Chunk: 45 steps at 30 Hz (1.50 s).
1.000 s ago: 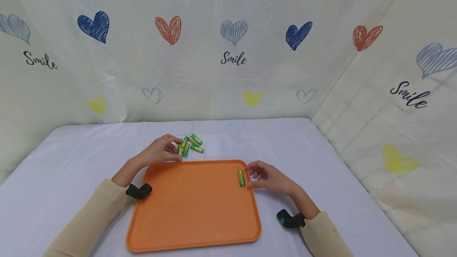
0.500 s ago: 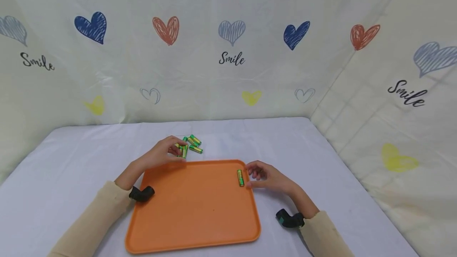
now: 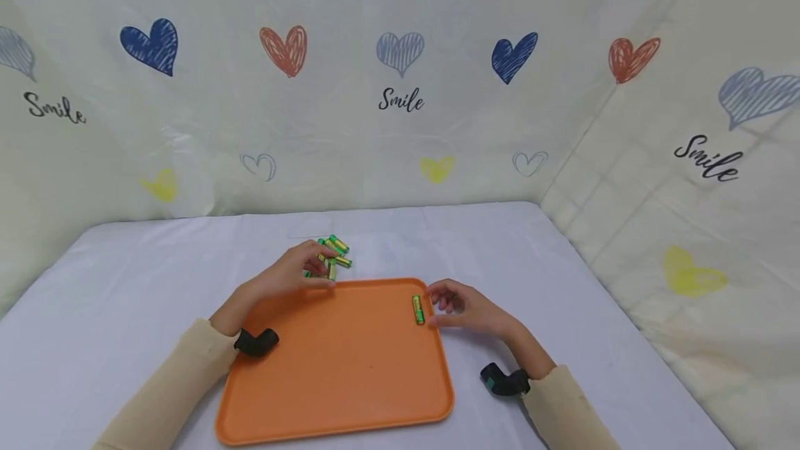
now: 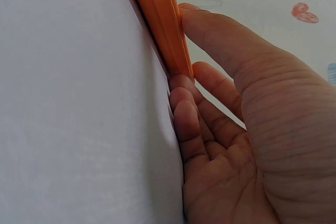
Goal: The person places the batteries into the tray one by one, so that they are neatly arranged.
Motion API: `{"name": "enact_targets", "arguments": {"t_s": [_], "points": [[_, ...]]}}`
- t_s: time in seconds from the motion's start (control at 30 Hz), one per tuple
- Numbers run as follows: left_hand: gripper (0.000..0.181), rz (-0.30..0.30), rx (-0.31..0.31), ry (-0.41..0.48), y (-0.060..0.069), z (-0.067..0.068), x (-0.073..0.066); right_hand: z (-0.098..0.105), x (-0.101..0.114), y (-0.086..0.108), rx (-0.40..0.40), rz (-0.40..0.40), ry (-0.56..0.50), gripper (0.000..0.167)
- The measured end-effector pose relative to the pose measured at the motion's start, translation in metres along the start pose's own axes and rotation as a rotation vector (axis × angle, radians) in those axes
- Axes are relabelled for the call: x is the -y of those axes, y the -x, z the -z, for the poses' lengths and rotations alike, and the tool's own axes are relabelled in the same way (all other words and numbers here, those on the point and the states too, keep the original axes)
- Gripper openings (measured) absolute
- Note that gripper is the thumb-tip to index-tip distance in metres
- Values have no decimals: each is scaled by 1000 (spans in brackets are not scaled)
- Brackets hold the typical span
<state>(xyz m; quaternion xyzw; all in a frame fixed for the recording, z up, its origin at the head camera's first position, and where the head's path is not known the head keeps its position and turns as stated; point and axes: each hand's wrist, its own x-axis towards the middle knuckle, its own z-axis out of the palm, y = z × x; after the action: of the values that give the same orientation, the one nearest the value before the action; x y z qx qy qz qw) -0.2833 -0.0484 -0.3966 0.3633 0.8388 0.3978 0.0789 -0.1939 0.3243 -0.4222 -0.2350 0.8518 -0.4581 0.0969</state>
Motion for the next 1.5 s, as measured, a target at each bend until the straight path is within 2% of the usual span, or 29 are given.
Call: {"name": "enact_targets", "arguments": {"t_s": [0.17, 0.47, 0.57, 0.7, 0.9, 1.27, 1.5], "points": [[57, -37, 3, 2, -6, -7, -5, 1, 0, 0, -1, 8, 6, 44], [58, -18, 50, 34, -15, -17, -10, -1, -3, -1, -2, 46, 0, 43], [56, -39, 65, 29, -17, -20, -11, -3, -4, -2, -4, 61, -6, 43], [55, -70, 87, 2, -18, -25, -12, -6, -2, -3, -6, 40, -10, 44], [55, -62, 112, -30, -20, -31, -20, -5, 1, -3, 4, 0, -4, 44], [53, -115, 136, -56, -24, -39, -26, -2, 0, -1, 2, -5, -3, 45], [54, -124, 175, -35, -28, -48, -32, -2, -2, 0, -6, -19, 0, 45]]}}
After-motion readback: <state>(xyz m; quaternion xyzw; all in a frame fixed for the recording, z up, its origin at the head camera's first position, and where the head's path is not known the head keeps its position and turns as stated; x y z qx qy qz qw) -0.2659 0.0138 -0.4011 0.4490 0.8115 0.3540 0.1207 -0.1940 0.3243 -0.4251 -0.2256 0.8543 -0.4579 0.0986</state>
